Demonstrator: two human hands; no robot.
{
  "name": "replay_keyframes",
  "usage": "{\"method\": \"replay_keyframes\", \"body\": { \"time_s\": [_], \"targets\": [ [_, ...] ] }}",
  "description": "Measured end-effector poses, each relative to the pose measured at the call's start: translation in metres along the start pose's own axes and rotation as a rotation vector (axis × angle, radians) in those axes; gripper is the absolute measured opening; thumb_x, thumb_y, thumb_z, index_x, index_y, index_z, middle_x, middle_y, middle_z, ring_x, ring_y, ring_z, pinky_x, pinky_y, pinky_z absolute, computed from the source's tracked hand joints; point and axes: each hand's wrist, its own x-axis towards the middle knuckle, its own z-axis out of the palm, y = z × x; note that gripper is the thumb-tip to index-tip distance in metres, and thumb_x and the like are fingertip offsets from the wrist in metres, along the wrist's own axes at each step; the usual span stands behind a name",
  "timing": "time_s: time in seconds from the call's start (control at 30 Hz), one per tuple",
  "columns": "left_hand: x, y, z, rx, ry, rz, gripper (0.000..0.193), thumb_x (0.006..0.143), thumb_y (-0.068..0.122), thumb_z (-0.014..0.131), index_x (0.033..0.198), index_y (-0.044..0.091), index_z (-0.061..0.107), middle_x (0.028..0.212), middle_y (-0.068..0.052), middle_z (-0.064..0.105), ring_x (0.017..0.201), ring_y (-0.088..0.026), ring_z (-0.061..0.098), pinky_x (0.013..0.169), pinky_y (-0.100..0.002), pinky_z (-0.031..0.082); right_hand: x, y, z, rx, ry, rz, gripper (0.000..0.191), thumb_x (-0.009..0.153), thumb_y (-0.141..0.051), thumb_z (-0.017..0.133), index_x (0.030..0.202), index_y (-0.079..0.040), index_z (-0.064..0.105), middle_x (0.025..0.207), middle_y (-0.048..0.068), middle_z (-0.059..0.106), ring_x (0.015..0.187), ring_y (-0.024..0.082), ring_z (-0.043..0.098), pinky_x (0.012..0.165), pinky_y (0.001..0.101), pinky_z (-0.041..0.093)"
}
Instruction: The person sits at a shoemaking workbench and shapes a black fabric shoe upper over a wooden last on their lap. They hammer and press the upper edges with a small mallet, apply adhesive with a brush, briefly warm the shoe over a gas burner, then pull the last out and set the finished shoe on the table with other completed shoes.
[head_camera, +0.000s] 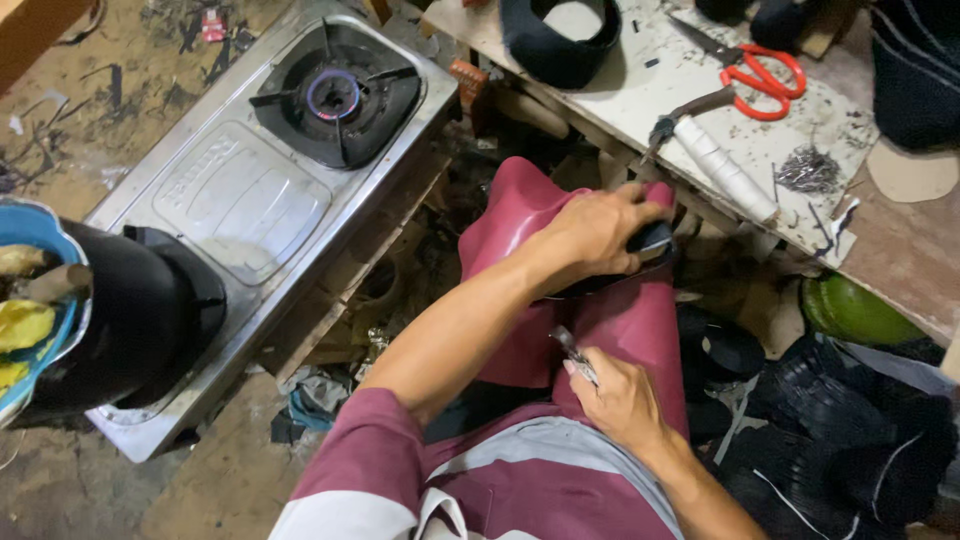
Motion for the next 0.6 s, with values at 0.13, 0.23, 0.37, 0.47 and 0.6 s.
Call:
{"method": "replay_keyframes", "body": {
  "time_s": [0.13, 0.23, 0.37, 0.47, 0.6],
  "targets": [
    [-0.032, 0.006, -0.015, -0.282, 0.581, 0.158, 0.071, 0.082, 0.023, 0.083, 0.146, 0.012, 0.055, 0.145, -0.021, 0.049, 0.132, -0.041, 0.055, 0.114, -0.043, 0.049, -0.007, 0.006, -0.011, 0.059, -0.062, 0.368, 0.024, 0.093, -0.029, 0.066, 0.095, -0.006, 0.070, 0.067, 0.014, 0.071, 0.060, 0.031, 0.071, 0.052, 0.0416, 0.052],
    [-0.077, -0.008, -0.012, -0.324, 0.787, 0.134, 0.068, 0.085, 0.022, 0.086, 0.143, 0.012, 0.054, 0.145, -0.019, 0.047, 0.137, -0.037, 0.050, 0.119, -0.043, 0.044, -0.011, 0.012, -0.021, 0.465, -0.165, 0.604, 0.029, 0.099, -0.029, 0.059, 0.093, -0.002, 0.066, 0.068, 0.010, 0.067, 0.055, 0.020, 0.067, 0.050, 0.0356, 0.053],
    [-0.130, -0.021, 0.021, -0.319, 0.630, 0.014, 0.057, 0.085, 0.022, 0.085, 0.135, 0.013, 0.058, 0.145, -0.017, 0.058, 0.141, -0.036, 0.055, 0.123, -0.046, 0.041, -0.007, 0.010, -0.028, 0.464, -0.221, 0.561, 0.026, 0.097, -0.027, 0.056, 0.096, -0.004, 0.068, 0.070, 0.003, 0.071, 0.059, 0.012, 0.068, 0.053, 0.0306, 0.053],
    [-0.154, -0.033, 0.042, -0.065, 0.530, -0.037, 0.062, 0.084, 0.018, 0.082, 0.140, 0.011, 0.058, 0.149, -0.014, 0.057, 0.146, -0.041, 0.047, 0.126, -0.056, 0.029, 0.001, -0.001, -0.027, 0.397, -0.235, 0.545, 0.023, 0.097, -0.025, 0.056, 0.103, -0.005, 0.067, 0.071, 0.005, 0.070, 0.061, 0.014, 0.067, 0.054, 0.0317, 0.053],
    [-0.155, -0.048, 0.055, 0.020, 0.429, -0.069, 0.065, 0.084, 0.014, 0.080, 0.145, 0.013, 0.056, 0.155, -0.010, 0.051, 0.148, -0.043, 0.039, 0.121, -0.060, 0.026, 0.019, -0.018, -0.021, 0.171, -0.173, 0.389, 0.021, 0.097, -0.018, 0.057, 0.110, -0.004, 0.065, 0.075, 0.014, 0.067, 0.063, 0.027, 0.067, 0.060, 0.0393, 0.052]
  ]
}}
